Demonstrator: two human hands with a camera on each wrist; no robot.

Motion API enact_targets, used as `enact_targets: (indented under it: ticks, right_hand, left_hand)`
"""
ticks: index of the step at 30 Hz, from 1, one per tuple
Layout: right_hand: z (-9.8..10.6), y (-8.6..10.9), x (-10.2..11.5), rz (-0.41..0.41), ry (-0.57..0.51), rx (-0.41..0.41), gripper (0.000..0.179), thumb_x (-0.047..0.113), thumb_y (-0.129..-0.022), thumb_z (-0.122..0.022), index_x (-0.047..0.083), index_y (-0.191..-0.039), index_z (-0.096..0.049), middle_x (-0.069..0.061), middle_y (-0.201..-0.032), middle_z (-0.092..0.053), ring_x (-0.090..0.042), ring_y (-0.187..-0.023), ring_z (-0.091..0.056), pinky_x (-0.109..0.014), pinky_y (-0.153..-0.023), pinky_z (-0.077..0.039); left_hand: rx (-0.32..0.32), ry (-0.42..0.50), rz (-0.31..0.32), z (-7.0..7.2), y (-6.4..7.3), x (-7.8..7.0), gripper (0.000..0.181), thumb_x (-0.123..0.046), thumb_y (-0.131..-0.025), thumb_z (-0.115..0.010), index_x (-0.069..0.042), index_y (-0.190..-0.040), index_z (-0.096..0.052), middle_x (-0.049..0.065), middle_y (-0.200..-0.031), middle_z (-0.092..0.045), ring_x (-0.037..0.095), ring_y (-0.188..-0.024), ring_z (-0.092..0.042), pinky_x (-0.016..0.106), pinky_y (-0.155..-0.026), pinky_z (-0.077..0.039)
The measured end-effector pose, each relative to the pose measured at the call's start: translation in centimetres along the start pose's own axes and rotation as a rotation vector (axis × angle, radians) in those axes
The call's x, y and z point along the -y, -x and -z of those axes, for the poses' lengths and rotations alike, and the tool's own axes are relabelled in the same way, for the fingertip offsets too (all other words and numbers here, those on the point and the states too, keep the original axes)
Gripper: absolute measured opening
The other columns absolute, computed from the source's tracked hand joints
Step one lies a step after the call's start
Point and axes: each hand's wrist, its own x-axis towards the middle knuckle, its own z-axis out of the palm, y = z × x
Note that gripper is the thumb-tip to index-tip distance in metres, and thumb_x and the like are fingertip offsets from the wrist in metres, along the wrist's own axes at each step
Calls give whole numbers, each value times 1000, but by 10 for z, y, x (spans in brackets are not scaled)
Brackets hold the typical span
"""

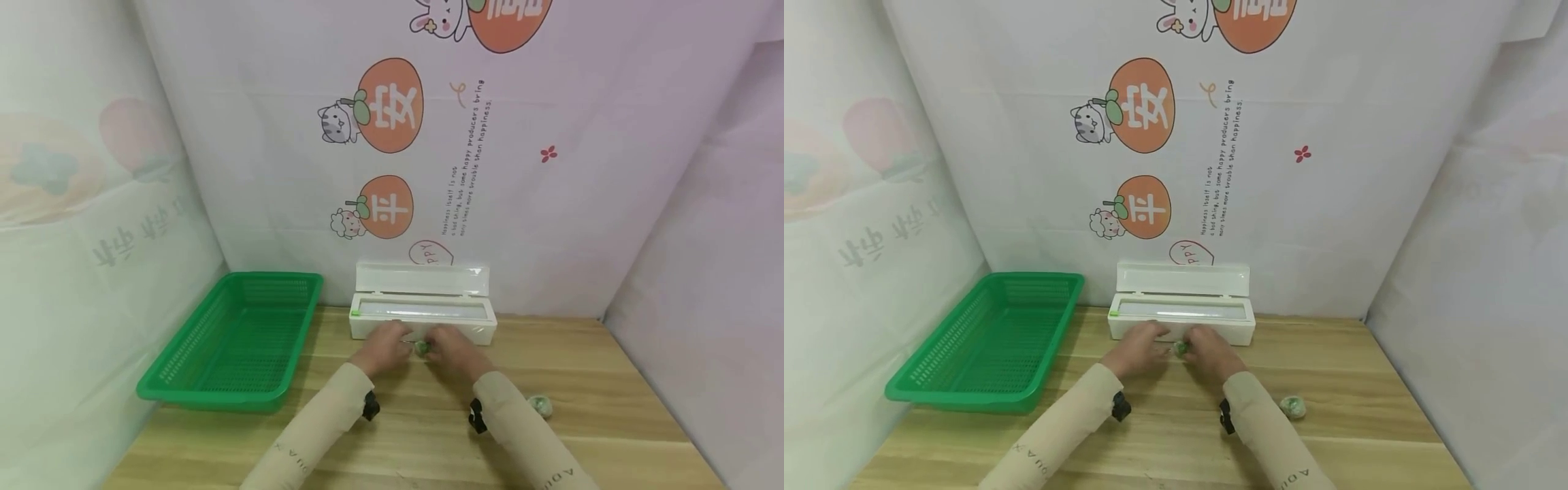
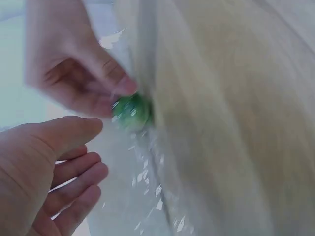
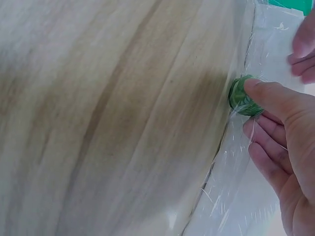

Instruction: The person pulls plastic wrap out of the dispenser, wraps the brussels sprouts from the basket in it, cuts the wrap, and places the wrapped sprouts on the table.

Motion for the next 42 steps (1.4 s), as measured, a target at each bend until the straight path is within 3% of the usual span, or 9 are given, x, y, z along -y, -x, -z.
enact_targets:
  ticks: [8, 12, 17, 26, 33, 38, 42]
  right_hand:
    - [6, 2, 2, -29, -26, 71, 19, 8, -89, -83, 2, -105, -76, -9, -101, -77, -17, -91, -69, -38, -88, -63]
    - [9, 5, 3, -47, -41, 88, 20, 10, -88, -84, 3, -105, -76, -8, -101, -76, -17, -93, -70, -37, -90, -63]
    - [21, 7, 8, -24, -57, 91, 22, 16, -90, -84, 3, -106, -75, -8, -99, -76, -19, -90, -70, -38, -87, -63]
    - [61, -7, 34, 39, 78, 129, 42, 16, -91, -83, -5, -126, -69, -20, -122, -73, -33, -112, -70, -46, -102, -60]
    - [79, -32, 55, 106, 135, 141, 39, 14, -91, -83, -5, -124, -71, -20, -123, -74, -33, -112, -72, -45, -102, -60]
    - [78, -51, 71, 114, 132, 162, 39, 17, -94, -81, -2, -126, -71, -19, -128, -74, -32, -116, -72, -42, -104, -59]
    - [75, -66, 84, 134, 142, 163, 39, 17, -94, -81, -1, -127, -72, -18, -130, -73, -30, -118, -71, -40, -104, -59]
  left_hand:
    - [-203, 73, 38, 32, 19, 30, 49, -11, -89, -85, 9, -130, -67, 25, -129, -71, 41, -124, -67, 50, -109, -55]
    - [-251, 80, 134, 42, 28, 44, 60, -13, -87, -87, 9, -136, -62, 28, -139, -65, 45, -134, -59, 55, -115, -49]
    - [-260, 187, 282, 39, 31, 57, 71, -14, -87, -87, 8, -146, -54, 29, -149, -58, 46, -142, -52, 57, -121, -43]
    - [-319, 371, 440, 28, 29, 80, 76, -14, -90, -85, 8, -152, -47, 31, -156, -50, 49, -147, -45, 60, -123, -39]
    - [-320, 413, 456, 23, 29, 93, 68, -13, -91, -83, 6, -149, -52, 29, -153, -55, 48, -145, -48, 59, -122, -41]
    - [-342, 466, 467, 19, 28, 99, 65, -13, -88, -86, 2, -146, -58, 25, -149, -60, 44, -144, -52, 55, -121, -43]
    - [-357, 498, 441, 16, 27, 103, 62, -9, -87, -86, 5, -142, -61, 27, -143, -64, 43, -137, -59, 54, -114, -51]
